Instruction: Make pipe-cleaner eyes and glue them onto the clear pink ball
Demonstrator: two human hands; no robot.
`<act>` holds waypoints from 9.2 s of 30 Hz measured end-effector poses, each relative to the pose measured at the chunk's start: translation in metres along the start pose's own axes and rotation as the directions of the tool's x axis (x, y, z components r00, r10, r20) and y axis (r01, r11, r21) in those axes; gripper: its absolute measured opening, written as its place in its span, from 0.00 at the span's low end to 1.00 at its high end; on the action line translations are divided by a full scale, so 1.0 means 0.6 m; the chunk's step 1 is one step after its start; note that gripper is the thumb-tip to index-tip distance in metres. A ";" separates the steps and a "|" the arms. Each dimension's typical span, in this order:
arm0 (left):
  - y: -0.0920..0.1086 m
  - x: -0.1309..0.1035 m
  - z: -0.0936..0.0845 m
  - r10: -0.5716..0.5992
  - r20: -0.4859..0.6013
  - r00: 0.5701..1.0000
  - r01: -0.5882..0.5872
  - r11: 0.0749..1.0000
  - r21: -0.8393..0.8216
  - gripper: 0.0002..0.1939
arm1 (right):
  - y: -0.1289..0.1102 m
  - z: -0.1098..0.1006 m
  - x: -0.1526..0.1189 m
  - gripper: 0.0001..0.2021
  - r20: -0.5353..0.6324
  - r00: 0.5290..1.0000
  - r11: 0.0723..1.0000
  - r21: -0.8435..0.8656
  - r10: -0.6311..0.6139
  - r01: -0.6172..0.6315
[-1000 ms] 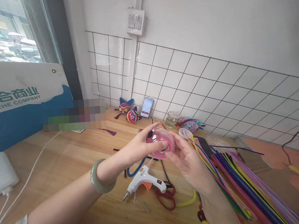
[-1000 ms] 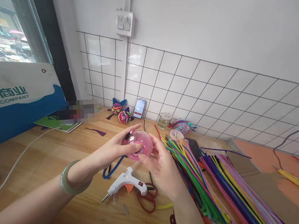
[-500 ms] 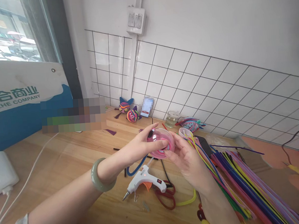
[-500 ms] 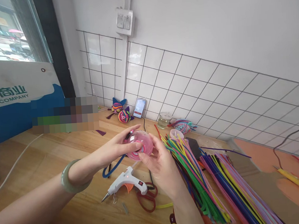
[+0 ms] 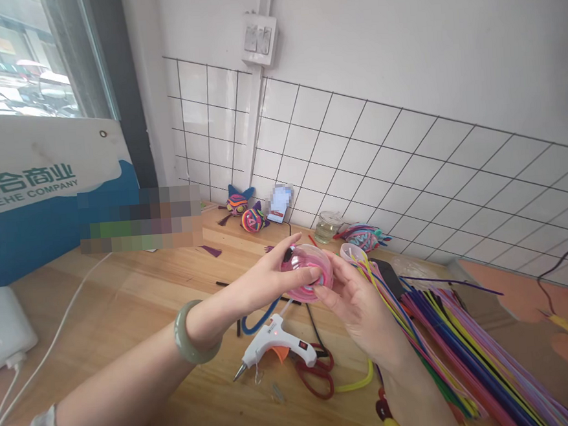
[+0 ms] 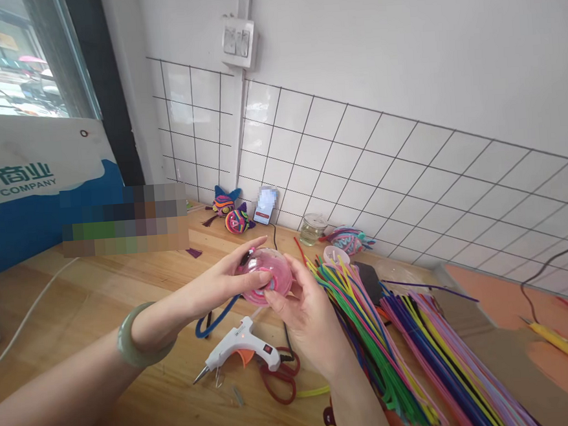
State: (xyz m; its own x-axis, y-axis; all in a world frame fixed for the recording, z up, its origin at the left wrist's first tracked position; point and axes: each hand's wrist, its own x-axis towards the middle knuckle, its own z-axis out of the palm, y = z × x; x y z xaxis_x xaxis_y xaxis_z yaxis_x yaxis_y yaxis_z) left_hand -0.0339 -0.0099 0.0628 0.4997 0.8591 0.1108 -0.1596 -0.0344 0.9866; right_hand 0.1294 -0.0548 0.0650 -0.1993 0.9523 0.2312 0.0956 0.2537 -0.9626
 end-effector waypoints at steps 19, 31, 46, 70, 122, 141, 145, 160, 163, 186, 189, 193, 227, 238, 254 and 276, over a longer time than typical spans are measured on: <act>0.001 0.000 0.000 -0.004 0.021 1.000 0.004 1.000 0.000 0.45 | 0.005 0.001 -0.001 0.21 -0.021 0.999 0.998 0.054 -0.027 0.028; 0.003 -0.002 0.001 0.011 0.013 1.000 -0.010 1.000 -0.019 0.40 | 0.006 0.002 0.001 0.21 -0.018 1.000 0.998 0.054 -0.019 0.020; 0.005 0.003 -0.004 0.012 0.023 1.000 -0.012 1.000 0.019 0.41 | 0.010 0.003 0.003 0.22 -0.001 1.000 0.998 0.052 -0.028 0.028; 0.014 0.026 -0.035 -0.080 0.091 0.993 0.102 0.955 -0.279 0.33 | 0.011 0.005 0.014 0.22 -0.034 0.996 0.996 0.033 -0.080 0.081; -0.016 0.034 -0.018 0.202 0.142 0.969 -0.100 0.846 -0.523 0.20 | 0.029 0.042 0.003 0.22 -0.476 0.831 0.957 -0.154 -0.288 0.244; -0.022 0.042 -0.055 0.191 0.342 0.920 -0.027 0.902 -0.431 0.21 | 0.026 0.028 0.004 0.22 -0.128 0.660 0.476 -0.793 -0.740 0.380; -0.018 0.042 -0.065 0.147 0.335 0.931 -0.012 0.928 -0.372 0.24 | 0.027 0.030 0.003 0.21 -0.151 0.687 0.527 -0.762 -0.710 0.377; -0.024 0.047 -0.106 0.150 0.407 0.901 -0.050 0.968 -0.246 0.29 | 0.028 0.041 -0.003 0.30 -0.031 0.786 0.472 -0.813 -0.618 0.339; -0.021 0.046 -0.104 0.174 0.422 0.890 -0.075 0.968 -0.241 0.29 | 0.029 0.043 -0.004 0.30 -0.015 0.786 0.445 -0.831 -0.618 0.335; -0.017 0.045 -0.101 0.155 0.364 0.918 -0.100 0.981 -0.166 0.33 | 0.030 0.050 -0.002 0.28 -0.035 0.782 0.420 -0.858 -0.623 0.297; -0.017 0.045 -0.099 0.163 0.362 0.918 -0.108 0.980 -0.167 0.33 | 0.030 0.050 -0.003 0.27 -0.032 0.775 0.413 -0.860 -0.631 0.300; -0.018 0.044 -0.098 0.183 0.367 0.912 -0.121 0.975 -0.186 0.33 | 0.031 0.051 -0.003 0.27 -0.035 0.770 0.412 -0.860 -0.637 0.302; -0.016 0.044 -0.095 0.209 0.367 0.906 -0.145 0.970 -0.195 0.31 | 0.042 0.056 -0.002 0.30 -0.081 0.760 0.450 -0.844 -0.644 0.291; -0.017 0.052 -0.085 -0.003 0.382 0.924 0.126 0.947 -0.297 0.22 | 0.054 0.046 0.005 0.41 -0.245 0.831 0.697 -0.683 -0.499 0.217; -0.013 0.045 -0.053 -0.108 0.464 0.879 0.339 0.826 -0.451 0.19 | 0.053 0.033 0.011 0.40 -0.396 0.867 0.865 -0.495 -0.301 0.074; -0.011 0.052 -0.054 -0.314 0.398 0.862 0.477 0.766 -0.430 0.35 | 0.071 -0.003 0.020 0.42 -0.099 0.970 0.887 -0.434 -0.223 0.159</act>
State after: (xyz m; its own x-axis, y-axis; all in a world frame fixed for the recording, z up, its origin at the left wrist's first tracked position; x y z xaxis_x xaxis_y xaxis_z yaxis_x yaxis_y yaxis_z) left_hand -0.0449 0.0337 0.0559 0.8199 0.5479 -0.1661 -0.2496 0.6032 0.7575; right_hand 0.1328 -0.0324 0.0268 -0.1179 0.8839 0.4526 0.4758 0.4503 -0.7555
